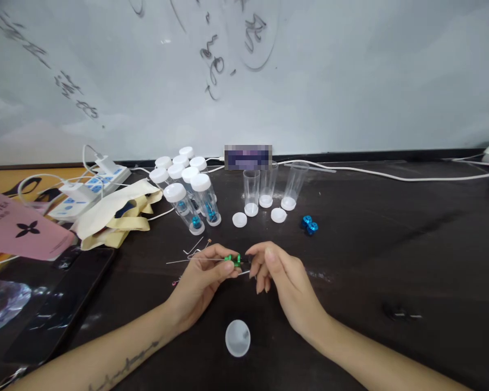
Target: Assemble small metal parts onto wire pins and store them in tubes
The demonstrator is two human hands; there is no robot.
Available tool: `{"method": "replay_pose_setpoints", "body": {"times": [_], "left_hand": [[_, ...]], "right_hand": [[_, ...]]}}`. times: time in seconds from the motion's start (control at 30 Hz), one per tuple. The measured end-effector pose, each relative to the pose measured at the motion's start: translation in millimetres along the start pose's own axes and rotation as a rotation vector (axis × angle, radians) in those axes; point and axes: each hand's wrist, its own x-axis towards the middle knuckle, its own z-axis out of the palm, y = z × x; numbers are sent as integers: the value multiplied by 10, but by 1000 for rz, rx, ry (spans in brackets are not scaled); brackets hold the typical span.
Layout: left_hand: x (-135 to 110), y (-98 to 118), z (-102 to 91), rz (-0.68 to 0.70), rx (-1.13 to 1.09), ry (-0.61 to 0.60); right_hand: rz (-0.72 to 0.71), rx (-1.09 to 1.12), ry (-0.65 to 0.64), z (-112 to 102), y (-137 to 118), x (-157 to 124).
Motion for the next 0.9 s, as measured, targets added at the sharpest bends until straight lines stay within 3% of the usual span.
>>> {"method": "replay_pose_setpoints", "body": {"times": [0.9], "left_hand": [[-4, 4, -11, -21, -35, 19]], "right_hand": [[23, -1, 6, -8, 16, 22]]}}
